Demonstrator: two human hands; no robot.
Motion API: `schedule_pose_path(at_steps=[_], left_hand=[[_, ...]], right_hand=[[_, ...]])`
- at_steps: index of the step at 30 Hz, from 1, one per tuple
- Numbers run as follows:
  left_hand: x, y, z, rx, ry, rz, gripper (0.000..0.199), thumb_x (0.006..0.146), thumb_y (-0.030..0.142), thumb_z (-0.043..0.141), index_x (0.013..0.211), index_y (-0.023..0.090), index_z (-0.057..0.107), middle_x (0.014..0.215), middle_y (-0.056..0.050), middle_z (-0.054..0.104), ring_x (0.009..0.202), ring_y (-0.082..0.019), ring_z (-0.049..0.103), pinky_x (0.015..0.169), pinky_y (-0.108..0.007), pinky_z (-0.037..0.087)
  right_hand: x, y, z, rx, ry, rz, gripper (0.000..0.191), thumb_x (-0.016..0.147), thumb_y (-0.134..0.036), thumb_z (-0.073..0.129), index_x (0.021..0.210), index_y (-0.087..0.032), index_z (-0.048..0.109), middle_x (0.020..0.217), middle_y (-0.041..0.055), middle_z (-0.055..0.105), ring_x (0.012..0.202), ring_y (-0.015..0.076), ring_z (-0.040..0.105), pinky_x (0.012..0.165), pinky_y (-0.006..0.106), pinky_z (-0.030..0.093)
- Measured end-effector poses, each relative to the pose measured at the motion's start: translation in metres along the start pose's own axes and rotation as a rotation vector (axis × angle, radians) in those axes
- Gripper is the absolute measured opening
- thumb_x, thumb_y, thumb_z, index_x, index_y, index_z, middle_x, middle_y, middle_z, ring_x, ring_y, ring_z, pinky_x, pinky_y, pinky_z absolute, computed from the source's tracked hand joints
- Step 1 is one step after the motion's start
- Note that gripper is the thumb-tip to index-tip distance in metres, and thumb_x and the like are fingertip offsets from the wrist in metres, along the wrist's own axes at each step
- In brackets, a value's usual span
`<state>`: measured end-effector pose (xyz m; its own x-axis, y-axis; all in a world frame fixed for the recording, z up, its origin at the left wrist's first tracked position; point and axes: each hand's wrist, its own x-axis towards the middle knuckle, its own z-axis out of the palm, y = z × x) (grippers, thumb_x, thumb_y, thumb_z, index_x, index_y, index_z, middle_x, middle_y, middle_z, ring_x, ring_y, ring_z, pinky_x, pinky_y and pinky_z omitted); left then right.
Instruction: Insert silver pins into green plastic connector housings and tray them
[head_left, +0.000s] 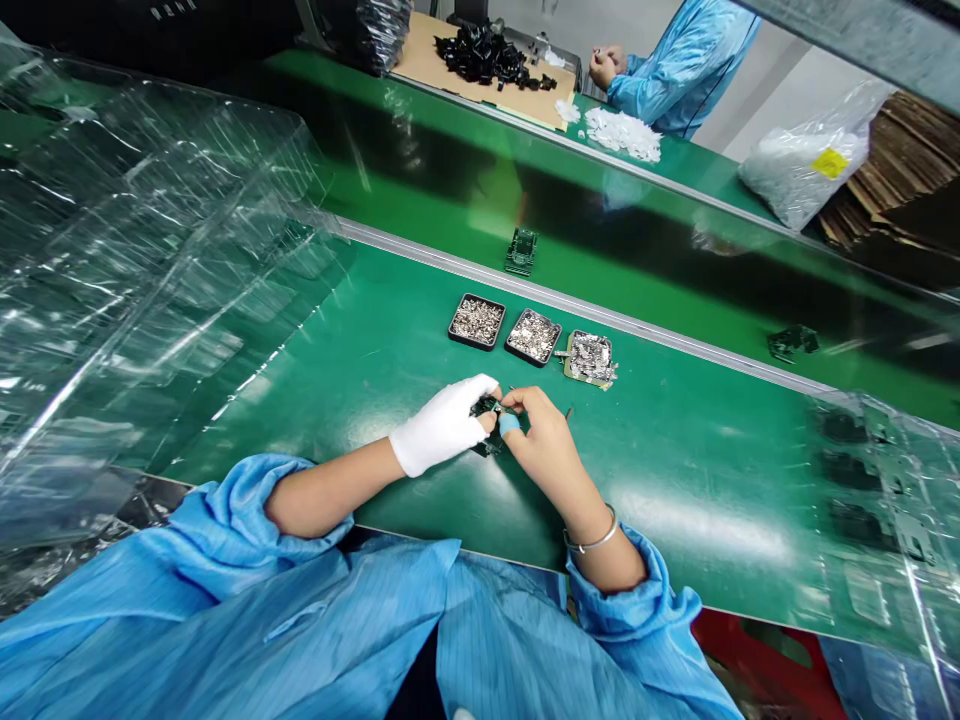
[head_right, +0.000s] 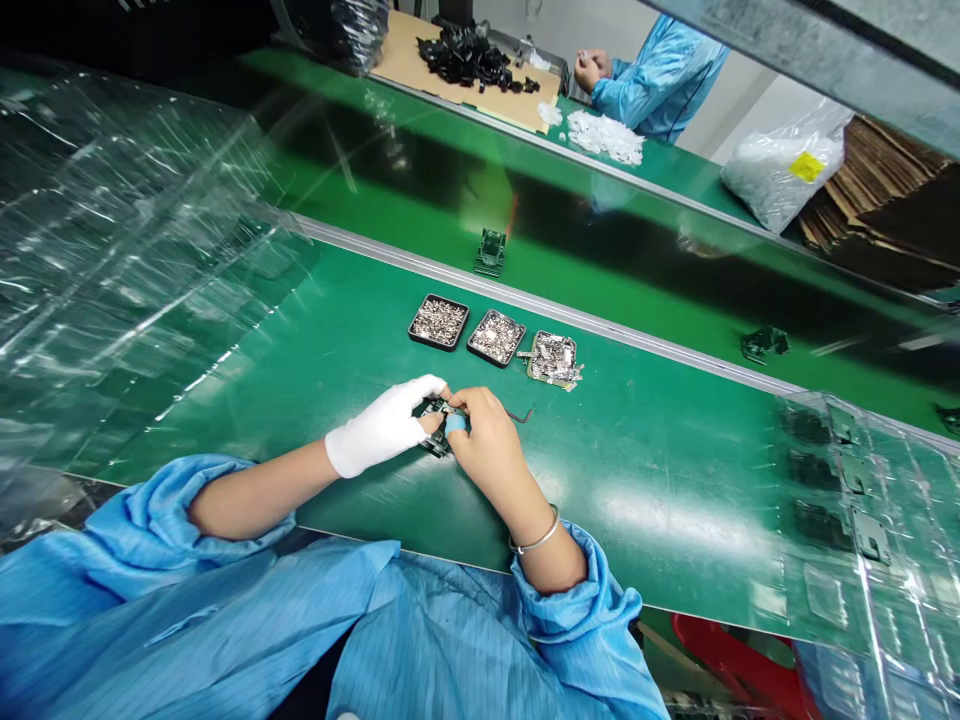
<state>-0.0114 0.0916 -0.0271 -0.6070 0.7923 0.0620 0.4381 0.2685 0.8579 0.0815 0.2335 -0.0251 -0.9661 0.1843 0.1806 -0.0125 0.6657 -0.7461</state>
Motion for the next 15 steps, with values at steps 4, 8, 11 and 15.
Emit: schedule_pose_path(at_steps=[4,8,11,15], left_hand=[[0.0031,-0.0007,0.0005,0.025,-0.024,-0.033,0.008,0.076,0.024,0.047,0.081,0.018,0.05,0.078,0.0,0.057,0.074,-0.017,0.054,0.067,-0.029,0.042],[0.002,-0.0032,0.0011,0.007,-0.028,-0.007,0.009,0.077,0.026,0.047,0.08,0.018,0.051,0.078,0.0,0.057,0.074,-0.017,0.053,0.067,-0.029,0.041],[0.0012,-0.0033,0.0017,0.018,-0.015,-0.001,0.009,0.077,0.025,0.046,0.081,0.018,0.05,0.078,0.0,0.057,0.074,-0.017,0.054,0.068,-0.03,0.041],[0.0006,-0.003,0.0037,0.032,0.02,0.009,0.007,0.076,0.025,0.046,0.077,0.019,0.047,0.075,0.0,0.055,0.072,-0.017,0.053,0.067,-0.03,0.041]], right_hand=[[0.0009,-0.006,0.0021,-0.056,-0.05,0.029,0.032,0.062,-0.006,0.043,0.089,-0.021,0.053,0.094,0.0066,0.062,0.089,0.0207,0.058,0.082,0.035,0.049],[0.001,-0.0068,0.002,-0.059,-0.067,0.027,0.034,0.062,-0.005,0.043,0.09,-0.021,0.053,0.094,0.0064,0.062,0.09,0.0204,0.058,0.084,0.035,0.049],[0.001,-0.0066,0.0006,-0.047,-0.077,0.022,0.035,0.062,-0.004,0.042,0.09,-0.02,0.052,0.094,0.0067,0.062,0.09,0.0203,0.057,0.084,0.035,0.049],[0.0001,-0.0054,0.0034,-0.072,-0.068,-0.012,0.034,0.061,-0.004,0.041,0.09,-0.02,0.051,0.094,0.0079,0.061,0.092,0.0217,0.056,0.085,0.036,0.048]])
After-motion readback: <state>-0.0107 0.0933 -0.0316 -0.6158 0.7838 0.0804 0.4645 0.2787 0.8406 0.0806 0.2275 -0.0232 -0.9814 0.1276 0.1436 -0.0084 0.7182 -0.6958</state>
